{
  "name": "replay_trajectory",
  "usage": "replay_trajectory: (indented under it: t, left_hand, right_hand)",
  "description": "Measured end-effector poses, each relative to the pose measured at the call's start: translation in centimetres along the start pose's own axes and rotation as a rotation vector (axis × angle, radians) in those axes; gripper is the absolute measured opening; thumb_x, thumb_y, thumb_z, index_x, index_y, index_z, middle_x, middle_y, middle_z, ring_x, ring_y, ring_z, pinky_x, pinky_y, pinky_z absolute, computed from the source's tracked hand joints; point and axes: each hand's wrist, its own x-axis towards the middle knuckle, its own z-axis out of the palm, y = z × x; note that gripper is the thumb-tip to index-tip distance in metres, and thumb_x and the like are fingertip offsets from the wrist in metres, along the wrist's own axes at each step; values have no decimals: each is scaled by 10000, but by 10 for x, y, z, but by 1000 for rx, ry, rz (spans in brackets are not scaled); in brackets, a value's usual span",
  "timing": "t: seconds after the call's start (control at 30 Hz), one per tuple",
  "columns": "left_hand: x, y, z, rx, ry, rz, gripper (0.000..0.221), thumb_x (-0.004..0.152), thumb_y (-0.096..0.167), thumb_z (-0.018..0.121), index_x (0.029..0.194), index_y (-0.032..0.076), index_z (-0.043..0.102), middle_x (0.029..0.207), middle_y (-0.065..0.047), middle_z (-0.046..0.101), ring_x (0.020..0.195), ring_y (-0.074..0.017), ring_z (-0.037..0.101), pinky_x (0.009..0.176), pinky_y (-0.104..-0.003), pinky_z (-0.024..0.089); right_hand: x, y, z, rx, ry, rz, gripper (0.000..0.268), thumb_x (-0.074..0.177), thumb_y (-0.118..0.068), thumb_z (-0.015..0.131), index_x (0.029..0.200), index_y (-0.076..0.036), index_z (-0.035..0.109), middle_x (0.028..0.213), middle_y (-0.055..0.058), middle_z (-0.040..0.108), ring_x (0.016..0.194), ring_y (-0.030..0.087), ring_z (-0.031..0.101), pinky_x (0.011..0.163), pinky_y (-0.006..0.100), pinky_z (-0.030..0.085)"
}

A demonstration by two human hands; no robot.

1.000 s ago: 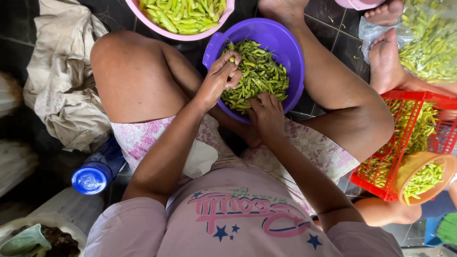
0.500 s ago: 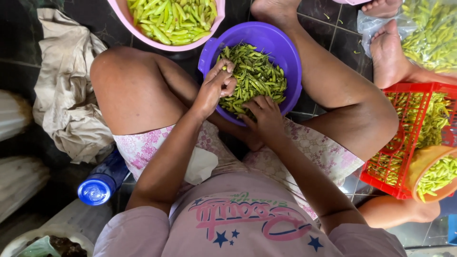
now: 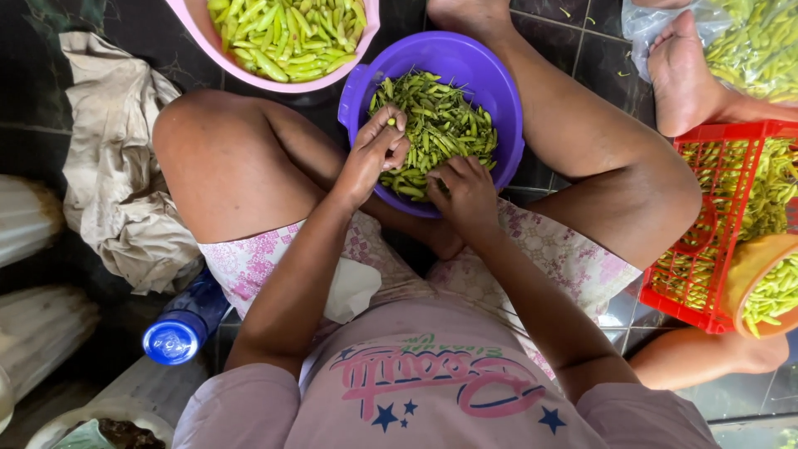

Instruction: A person sitting on the floor manually removes stems from green vegetables and sorts them into plastic bowls.

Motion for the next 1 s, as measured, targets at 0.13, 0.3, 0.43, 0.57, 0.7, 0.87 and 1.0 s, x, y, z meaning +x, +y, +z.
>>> replay_trajectory:
  t: [0.13, 0.3, 0.43, 0.57, 0.7, 0.87, 1.0]
  left_hand:
    - [2, 1, 2, 23, -8, -1, 162, 1058, 7, 298, 1069, 126, 407, 558, 45, 353, 471, -39, 264, 556, -243, 409]
    - [2, -2, -1, 12, 2, -5, 156, 1054, 6, 320, 1074, 127, 417, 552, 40, 350, 474, -40, 275, 574, -241, 430]
    - [3, -4, -1, 68, 7, -10, 153, 1041, 1, 335, 1072, 115, 433, 548, 38, 374, 474, -45, 279, 574, -250, 436]
    - [2, -5, -1, 53, 22, -12, 159, 1034, -8, 355, 1069, 107, 458, 537, 32, 377, 466, -43, 290, 576, -246, 446]
    - [1, -10, -2, 7, 36, -22, 155, 1038, -6, 361, 1073, 112, 454, 534, 33, 369, 455, -42, 291, 567, -229, 425]
    - [2, -6, 0, -9, 62, -31, 152, 1038, 6, 375, 1064, 114, 480, 529, 39, 380, 440, -35, 296, 552, -223, 408]
    - [2, 0, 2, 10, 52, -43, 148, 1053, 11, 371, 1069, 108, 482, 528, 32, 385, 449, -48, 272, 555, -238, 401]
  right_hand:
    - [-2, -8, -2, 48, -48, 10, 157, 1056, -272, 670, 1027, -119, 688, 957, 8, 506, 945, 205, 524, 787, 386, 482]
    - [2, -11, 2, 54, -120, 16, 228, 1024, -342, 727, 1042, -116, 700, 939, 22, 524, 950, 234, 563, 805, 422, 504]
    - [5, -24, 5, -8, -161, 8, 202, 958, -237, 777, 1100, -116, 697, 957, 42, 563, 976, 262, 587, 811, 440, 497]
    - [5, -25, 3, 32, -201, 45, 206, 959, -208, 753, 1142, -134, 693, 966, 54, 567, 1003, 269, 594, 838, 437, 496]
    - [-1, -18, 10, 81, -166, 62, 212, 964, -170, 746, 1155, -106, 680, 977, 107, 624, 1022, 337, 646, 860, 472, 542]
    - [10, -17, -31, 444, -170, 222, 238, 1001, -171, 683, 1236, -191, 703, 1062, 59, 706, 1051, 319, 691, 894, 481, 567]
    - [19, -20, -73, 909, -18, 485, 249, 949, -32, 700, 1195, -16, 742, 1057, 222, 737, 863, 287, 783, 763, 434, 658]
